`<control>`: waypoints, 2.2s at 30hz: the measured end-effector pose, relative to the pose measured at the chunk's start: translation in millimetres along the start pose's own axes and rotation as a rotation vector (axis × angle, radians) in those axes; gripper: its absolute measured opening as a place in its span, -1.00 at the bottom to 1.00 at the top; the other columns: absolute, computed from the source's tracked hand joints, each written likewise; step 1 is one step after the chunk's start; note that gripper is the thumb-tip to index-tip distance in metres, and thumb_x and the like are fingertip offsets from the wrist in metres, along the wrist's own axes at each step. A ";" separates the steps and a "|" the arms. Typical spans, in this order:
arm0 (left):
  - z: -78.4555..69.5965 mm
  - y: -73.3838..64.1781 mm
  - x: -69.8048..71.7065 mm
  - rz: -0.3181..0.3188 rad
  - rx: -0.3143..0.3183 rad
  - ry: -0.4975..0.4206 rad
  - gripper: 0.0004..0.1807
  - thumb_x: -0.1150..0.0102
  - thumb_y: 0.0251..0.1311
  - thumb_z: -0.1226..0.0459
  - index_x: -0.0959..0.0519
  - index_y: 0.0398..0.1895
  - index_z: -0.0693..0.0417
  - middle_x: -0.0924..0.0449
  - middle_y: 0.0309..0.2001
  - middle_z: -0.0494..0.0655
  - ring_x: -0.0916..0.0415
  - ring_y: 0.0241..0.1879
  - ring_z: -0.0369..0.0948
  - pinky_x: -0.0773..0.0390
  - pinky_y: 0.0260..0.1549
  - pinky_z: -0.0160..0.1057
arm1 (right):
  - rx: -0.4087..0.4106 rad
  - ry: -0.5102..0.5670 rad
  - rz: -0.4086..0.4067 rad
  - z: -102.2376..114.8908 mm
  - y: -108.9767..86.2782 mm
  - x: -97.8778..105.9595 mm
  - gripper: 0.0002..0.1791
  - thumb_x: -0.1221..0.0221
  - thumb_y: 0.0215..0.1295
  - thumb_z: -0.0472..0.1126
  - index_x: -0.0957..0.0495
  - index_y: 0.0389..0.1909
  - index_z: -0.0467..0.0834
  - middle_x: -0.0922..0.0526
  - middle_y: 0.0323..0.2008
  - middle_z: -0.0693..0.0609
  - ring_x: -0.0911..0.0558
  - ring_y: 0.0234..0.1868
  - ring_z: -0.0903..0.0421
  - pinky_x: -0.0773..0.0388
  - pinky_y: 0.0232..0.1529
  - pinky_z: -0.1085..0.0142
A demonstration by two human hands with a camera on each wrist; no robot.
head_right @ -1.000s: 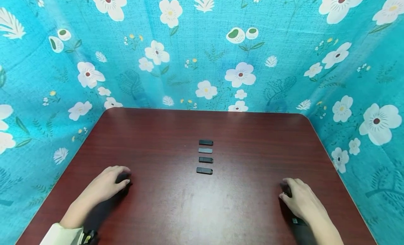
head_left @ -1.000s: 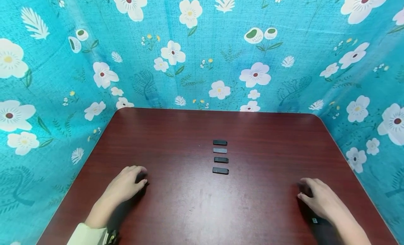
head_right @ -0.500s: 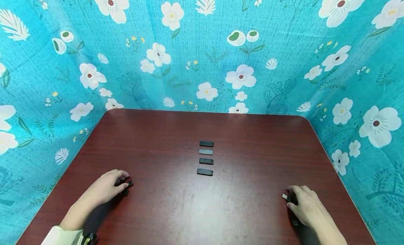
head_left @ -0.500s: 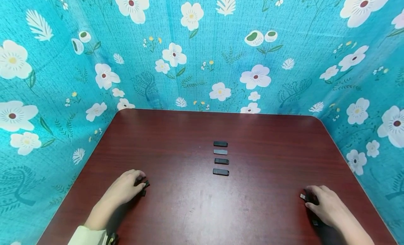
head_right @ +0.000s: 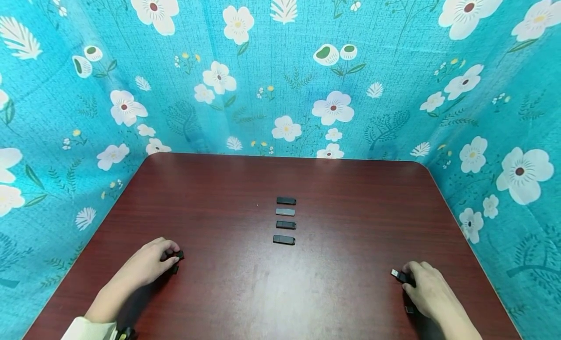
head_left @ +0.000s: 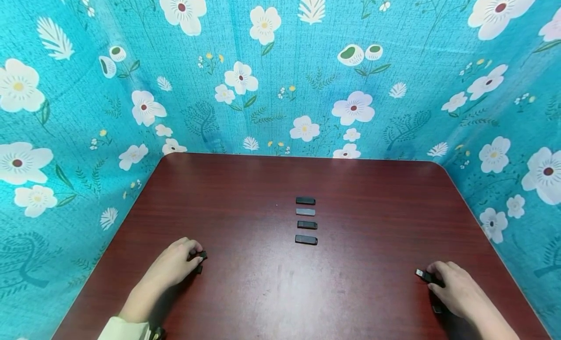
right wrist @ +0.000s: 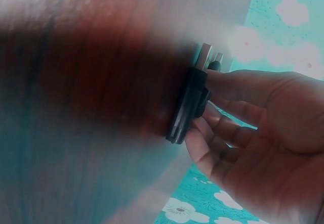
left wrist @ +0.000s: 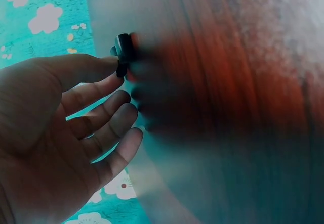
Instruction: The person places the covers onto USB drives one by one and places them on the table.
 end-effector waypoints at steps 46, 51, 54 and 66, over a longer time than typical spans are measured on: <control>-56.8 26.9 -1.9 -0.175 -0.117 -0.111 -0.82 -0.36 0.21 0.34 -0.54 -0.23 -0.04 -0.62 -0.39 -0.26 -0.53 -0.37 -0.26 -0.51 -0.32 -0.12 | 0.087 0.187 -0.303 58.6 6.7 15.0 -0.70 -0.34 0.32 -0.22 -0.62 0.04 -0.13 -0.73 -0.24 0.03 -0.61 -0.30 0.15 -0.50 -0.31 0.09; -66.8 31.7 -6.8 -0.162 -0.131 -0.142 -0.83 -0.35 0.22 0.34 -0.55 -0.23 -0.05 -0.61 -0.38 -0.27 -0.51 -0.37 -0.29 -0.50 -0.33 -0.15 | 0.128 0.204 -0.325 70.3 10.4 15.2 -0.69 -0.34 0.31 -0.23 -0.63 0.06 -0.07 -0.74 -0.19 0.05 -0.60 -0.27 0.20 -0.52 -0.29 0.14; -72.5 34.0 -10.1 -0.155 -0.139 -0.154 -0.82 -0.36 0.22 0.34 -0.55 -0.23 -0.06 -0.60 -0.39 -0.29 -0.48 -0.39 -0.31 -0.49 -0.34 -0.17 | 0.143 0.218 -0.326 76.6 12.3 16.0 -0.70 -0.33 0.33 -0.23 -0.64 0.07 -0.05 -0.74 -0.16 0.05 -0.62 -0.23 0.18 -0.53 -0.26 0.18; -97.3 41.1 -16.4 -0.148 -0.176 -0.204 -0.82 -0.37 0.21 0.32 -0.55 -0.23 -0.10 -0.61 -0.36 -0.31 -0.57 -0.31 -0.27 -0.54 -0.25 -0.15 | 0.199 0.264 -0.349 96.9 20.8 14.1 -0.68 -0.34 0.30 -0.27 -0.65 0.06 -0.04 -0.74 -0.11 0.06 -0.65 -0.16 0.17 -0.56 -0.20 0.24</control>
Point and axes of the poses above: each hand's wrist, its own y-axis towards the middle knuckle, its own x-axis out of the back of the hand, z = x × y, the point moved 5 cm from there along y, towards the middle knuckle
